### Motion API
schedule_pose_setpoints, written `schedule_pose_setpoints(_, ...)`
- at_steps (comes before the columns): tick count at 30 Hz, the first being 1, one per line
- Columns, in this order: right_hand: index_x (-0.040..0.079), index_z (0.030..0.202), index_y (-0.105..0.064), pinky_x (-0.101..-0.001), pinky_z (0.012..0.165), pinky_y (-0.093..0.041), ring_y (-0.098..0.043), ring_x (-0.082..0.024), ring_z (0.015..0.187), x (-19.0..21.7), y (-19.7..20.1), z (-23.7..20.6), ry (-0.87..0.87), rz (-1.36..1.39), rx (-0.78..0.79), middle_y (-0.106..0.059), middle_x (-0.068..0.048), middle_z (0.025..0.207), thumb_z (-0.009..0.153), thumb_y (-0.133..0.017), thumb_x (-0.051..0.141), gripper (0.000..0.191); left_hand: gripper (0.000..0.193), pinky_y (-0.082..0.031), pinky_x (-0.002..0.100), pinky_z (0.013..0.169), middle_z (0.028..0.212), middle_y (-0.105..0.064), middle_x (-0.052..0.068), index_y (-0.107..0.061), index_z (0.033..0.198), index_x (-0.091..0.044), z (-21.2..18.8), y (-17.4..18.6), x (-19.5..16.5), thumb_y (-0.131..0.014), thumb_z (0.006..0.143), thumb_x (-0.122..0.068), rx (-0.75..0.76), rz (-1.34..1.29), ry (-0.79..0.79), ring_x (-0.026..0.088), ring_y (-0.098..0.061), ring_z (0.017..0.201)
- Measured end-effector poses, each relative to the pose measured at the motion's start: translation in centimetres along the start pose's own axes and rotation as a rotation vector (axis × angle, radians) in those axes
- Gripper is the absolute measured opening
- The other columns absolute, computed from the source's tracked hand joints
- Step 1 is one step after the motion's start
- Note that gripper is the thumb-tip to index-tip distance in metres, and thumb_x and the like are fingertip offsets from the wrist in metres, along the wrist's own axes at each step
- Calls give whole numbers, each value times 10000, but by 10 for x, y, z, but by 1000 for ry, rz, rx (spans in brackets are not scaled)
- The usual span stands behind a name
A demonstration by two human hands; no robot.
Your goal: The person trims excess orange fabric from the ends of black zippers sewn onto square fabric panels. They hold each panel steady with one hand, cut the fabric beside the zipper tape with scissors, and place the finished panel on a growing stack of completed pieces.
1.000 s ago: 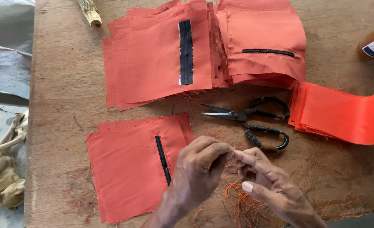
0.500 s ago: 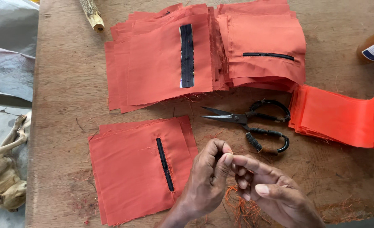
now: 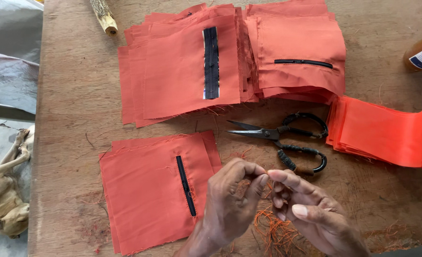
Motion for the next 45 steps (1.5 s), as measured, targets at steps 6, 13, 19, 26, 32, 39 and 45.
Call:
schedule_pose_setpoints(6,-64,1375,-530,-340,765,-500,-548,-174,911,9,18,-1,101,42,9,-568,-103,1080,934,-687,120,503,89,-497,396,685,861,-527,127,-532,967,7,-4,-18,9,-521,1019,-64,169,-28,78,239,-563,756)
schedule_pose_setpoints(13,65,904,-651,-255,516,-457,-445,-113,647,75,40,-22,267,-1105,-374,-525,-5,757,993,-740,190,177,201,-479,486,883,916,-575,155,-647,971,-41,-27,-50,-10,-554,818,49,329,361,-255,309,-582,926)
schedule_pose_setpoints(19,107,1108,-704,-280,752,-628,-701,-123,865,111,15,14,172,-1786,-556,-753,1,1009,947,-677,298,251,86,-459,477,981,893,-593,124,-647,952,-27,-20,-50,4,-709,970,-84,342,380,-130,288,-570,949)
schedule_pose_setpoints(26,102,1302,-607,-435,998,-496,-604,-298,1131,129,10,65,36,-2090,-314,-619,-101,1204,764,-819,346,627,100,-505,454,804,896,-625,155,-641,894,-10,-51,-53,18,-678,849,-91,512,275,-59,303,-607,868)
schedule_pose_setpoints(32,132,1251,-670,-409,872,-555,-682,-272,974,129,15,78,-115,-1994,-309,-686,-72,1076,797,-789,213,476,122,-522,438,774,864,-632,128,-654,869,-34,-102,-94,54,-713,876,-140,733,299,81,277,-629,845)
schedule_pose_setpoints(39,54,1104,-665,-438,803,-546,-671,-300,897,124,7,74,-21,-2183,-315,-652,-119,958,697,-803,192,452,173,-542,419,740,826,-639,97,-669,839,-61,-129,-106,68,-755,907,-196,770,314,95,246,-654,817)
schedule_pose_setpoints(45,60,1151,-692,-374,755,-579,-687,-240,841,130,26,49,-121,-2155,-382,-664,-85,975,724,-776,153,445,226,-559,403,711,794,-645,71,-682,814,-85,-129,-106,59,-790,933,-244,646,330,91,220,-676,794)
Point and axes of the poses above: each hand's wrist, its own z-axis towards the middle knuckle, its own y-axis out of the back of the hand, x = y × z, the point moved 10 cm from there along z, towards the middle knuckle
